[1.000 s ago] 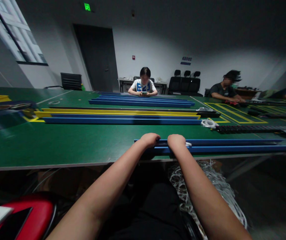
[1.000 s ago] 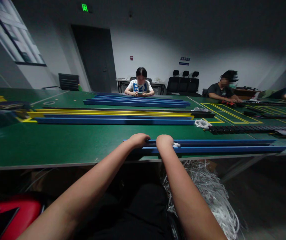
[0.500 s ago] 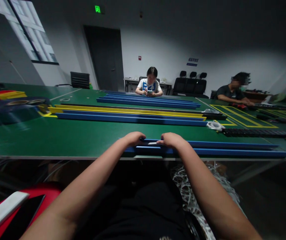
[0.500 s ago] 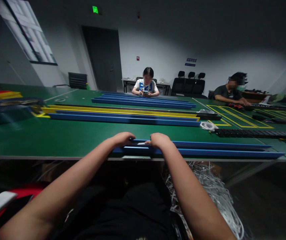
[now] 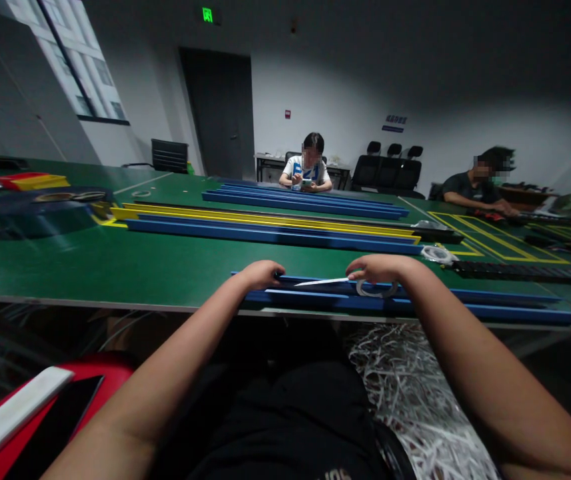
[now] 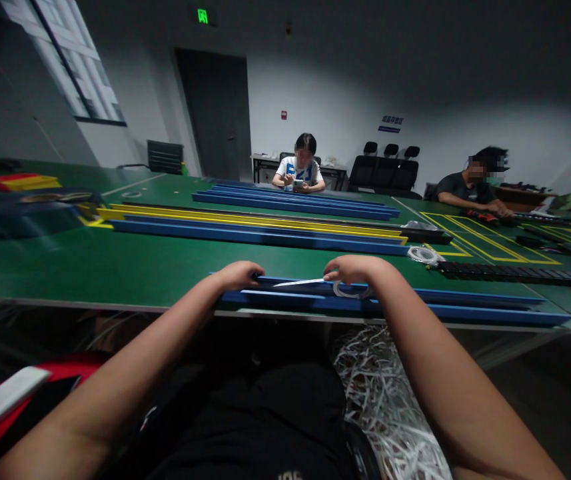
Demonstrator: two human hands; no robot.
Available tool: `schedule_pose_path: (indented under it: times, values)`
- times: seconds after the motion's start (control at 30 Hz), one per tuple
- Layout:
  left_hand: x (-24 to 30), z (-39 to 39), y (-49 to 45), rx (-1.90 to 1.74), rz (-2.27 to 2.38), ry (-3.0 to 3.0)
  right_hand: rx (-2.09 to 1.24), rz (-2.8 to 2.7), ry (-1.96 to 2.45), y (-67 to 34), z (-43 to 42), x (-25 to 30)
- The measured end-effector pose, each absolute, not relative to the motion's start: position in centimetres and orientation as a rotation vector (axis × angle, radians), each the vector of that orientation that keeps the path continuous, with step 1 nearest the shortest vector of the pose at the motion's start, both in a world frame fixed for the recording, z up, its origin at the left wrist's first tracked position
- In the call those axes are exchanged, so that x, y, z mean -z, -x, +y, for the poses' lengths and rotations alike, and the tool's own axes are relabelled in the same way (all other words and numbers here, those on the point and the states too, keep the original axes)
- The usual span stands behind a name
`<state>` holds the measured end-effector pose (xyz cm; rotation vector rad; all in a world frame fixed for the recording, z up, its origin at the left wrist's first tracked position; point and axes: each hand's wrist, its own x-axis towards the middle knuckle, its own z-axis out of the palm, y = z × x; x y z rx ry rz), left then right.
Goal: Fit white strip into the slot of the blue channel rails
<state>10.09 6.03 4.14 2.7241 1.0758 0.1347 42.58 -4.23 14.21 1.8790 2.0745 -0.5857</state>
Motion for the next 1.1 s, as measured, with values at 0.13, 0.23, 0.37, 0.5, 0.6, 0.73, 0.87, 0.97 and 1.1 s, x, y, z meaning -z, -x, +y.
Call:
schedule_pose_path:
  times: [0.13,0.23,0.37,0.5,0.6,0.73,0.87,0.97,1.1]
  values:
    - [-4.2,5.9,-10.1,-0.131,1.088,-2.712,0.407,2.007,-1.883,-42.9,-4.4,-13.0]
    - [-4.2,5.9,-10.2,-0.143,1.083,-2.732,0.258,1.861,-1.929,-41.7,-4.2,-11.6]
    - [-4.1,6.0,-10.2,-0.145,1.091,-2.728,0.187,1.677,-2.031,-40.6,-3.6,-9.8]
    - [-4.0,6.2,-10.1,-0.145,1.099,-2.714,0.167,1.64,-2.054,-40.4,-3.2,-8.8]
    - [-4.0,6.1,-10.2,-0.142,1.116,-2.701,0.161,1.654,-2.038,-40.1,-3.1,-8.8]
    - [-4.2,5.9,-10.3,-0.128,1.135,-2.698,0.16,1.601,-2.061,-39.3,-2.9,-9.1]
    - [-4.3,5.9,-10.5,-0.104,1.164,-2.675,0.188,1.555,-2.056,-38.8,-2.5,-9.2]
    - [-4.1,6.1,-10.5,-0.082,1.17,-2.668,0.186,1.54,-2.042,-38.7,-2.3,-9.2]
    - [-4.0,6.3,-11.0,-0.03,1.17,-2.682,0.193,1.53,-2.105,-38.5,-2.5,-8.8]
